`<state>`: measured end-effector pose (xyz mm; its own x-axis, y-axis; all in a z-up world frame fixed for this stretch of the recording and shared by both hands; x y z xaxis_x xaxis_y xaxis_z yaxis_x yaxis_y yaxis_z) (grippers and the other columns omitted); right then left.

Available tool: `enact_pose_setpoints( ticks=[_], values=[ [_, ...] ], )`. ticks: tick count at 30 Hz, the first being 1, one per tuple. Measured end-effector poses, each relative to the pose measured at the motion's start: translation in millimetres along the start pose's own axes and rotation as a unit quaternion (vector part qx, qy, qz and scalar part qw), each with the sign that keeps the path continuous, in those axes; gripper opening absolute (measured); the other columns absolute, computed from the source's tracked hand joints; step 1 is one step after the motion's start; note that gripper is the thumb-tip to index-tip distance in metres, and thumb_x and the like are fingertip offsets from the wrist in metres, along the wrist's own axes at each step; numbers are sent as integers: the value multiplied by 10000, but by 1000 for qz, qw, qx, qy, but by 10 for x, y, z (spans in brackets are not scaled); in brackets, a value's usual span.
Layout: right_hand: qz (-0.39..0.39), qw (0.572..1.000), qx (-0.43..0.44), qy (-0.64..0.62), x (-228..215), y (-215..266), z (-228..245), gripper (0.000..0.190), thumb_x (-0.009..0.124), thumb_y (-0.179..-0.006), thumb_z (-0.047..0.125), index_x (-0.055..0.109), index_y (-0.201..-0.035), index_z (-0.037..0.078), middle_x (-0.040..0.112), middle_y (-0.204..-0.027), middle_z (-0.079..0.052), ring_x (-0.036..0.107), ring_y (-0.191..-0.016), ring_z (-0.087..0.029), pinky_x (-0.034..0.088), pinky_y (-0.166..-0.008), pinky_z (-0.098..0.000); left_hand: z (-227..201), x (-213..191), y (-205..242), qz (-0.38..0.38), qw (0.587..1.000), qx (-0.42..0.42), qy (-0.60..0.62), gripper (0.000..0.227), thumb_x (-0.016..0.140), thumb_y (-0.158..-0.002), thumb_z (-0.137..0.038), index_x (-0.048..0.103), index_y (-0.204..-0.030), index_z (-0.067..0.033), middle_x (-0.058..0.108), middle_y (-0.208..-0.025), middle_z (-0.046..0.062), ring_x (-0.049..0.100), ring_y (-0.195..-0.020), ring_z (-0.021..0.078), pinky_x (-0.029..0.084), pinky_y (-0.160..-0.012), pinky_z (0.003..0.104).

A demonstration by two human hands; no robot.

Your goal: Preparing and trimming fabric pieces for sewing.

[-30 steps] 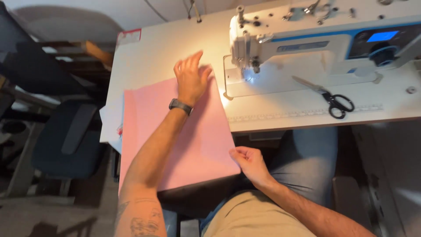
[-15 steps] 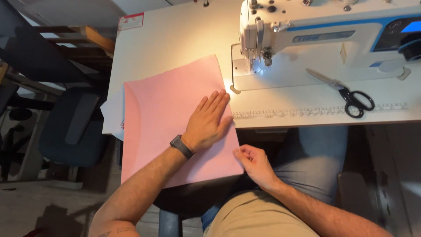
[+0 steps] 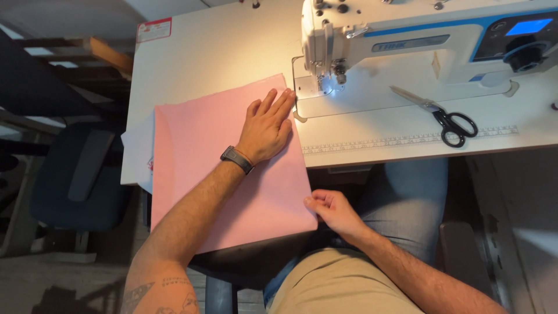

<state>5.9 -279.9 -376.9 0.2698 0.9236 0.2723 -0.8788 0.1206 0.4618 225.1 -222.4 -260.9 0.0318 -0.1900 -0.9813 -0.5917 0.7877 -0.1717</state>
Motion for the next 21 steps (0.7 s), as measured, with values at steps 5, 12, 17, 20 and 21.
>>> enact_pose_setpoints(
  ticks=[5, 12, 17, 20, 21],
  values=[
    [-62, 990, -113, 65, 13, -171, 460, 213, 709, -987, 257, 789, -999, 60, 733, -735, -12, 618, -659, -52, 592, -577, -238, 18, 31, -33, 14, 1000, 5, 24, 676, 431, -994, -364, 277, -1638, -228, 371, -1661, -27, 313, -1527, 263, 246, -1174, 519],
    [-83, 987, -99, 98, 86, -150, 592, 197, 676, -1006, 222, 818, -984, 87, 763, -702, -33, 613, -660, -83, 556, -630, -247, 232, 114, -271, 42, 998, -8, 49, 773, 442, -956, -397, 187, -1662, -209, 302, -1694, -10, 315, -1526, 257, 250, -1160, 508],
    [-82, 986, -90, 112, 81, -14, 579, 197, 660, -1002, 189, 824, -939, 99, 753, -667, -29, 619, -680, -89, 550, -669, -253, 136, 39, -233, 22, 999, 18, 20, 751, 427, -933, -383, 258, -1648, -226, 365, -1665, -24, 295, -1532, 292, 154, -1216, 546],
    [-42, 996, -68, 50, 96, -76, 367, 238, 660, -1019, 234, 787, -903, 70, 722, -642, -9, 646, -584, -79, 584, -595, -224, 71, 68, -211, 24, 999, 17, 16, 757, 416, -922, -396, 257, -1647, -251, 333, -1673, -65, 284, -1526, 252, 195, -1197, 490],
    [-44, 996, -65, 51, 56, -38, 302, 238, 660, -1019, 234, 787, -903, 70, 722, -642, -9, 646, -584, -79, 584, -595, -224, 5, 64, -166, 26, 999, 18, 20, 757, 416, -922, -396, 257, -1647, -251, 333, -1673, -65, 284, -1526, 252, 195, -1197, 490]
  ],
)
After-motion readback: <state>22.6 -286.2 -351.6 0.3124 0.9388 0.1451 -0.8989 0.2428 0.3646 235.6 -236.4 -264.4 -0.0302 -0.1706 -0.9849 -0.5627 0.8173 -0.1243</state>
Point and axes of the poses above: each hand's wrist, its own y-axis away from the middle knuckle, its own x-axis out of the palm, z = x × y, the point moved 8 cm from there along -y, towards the middle knuckle
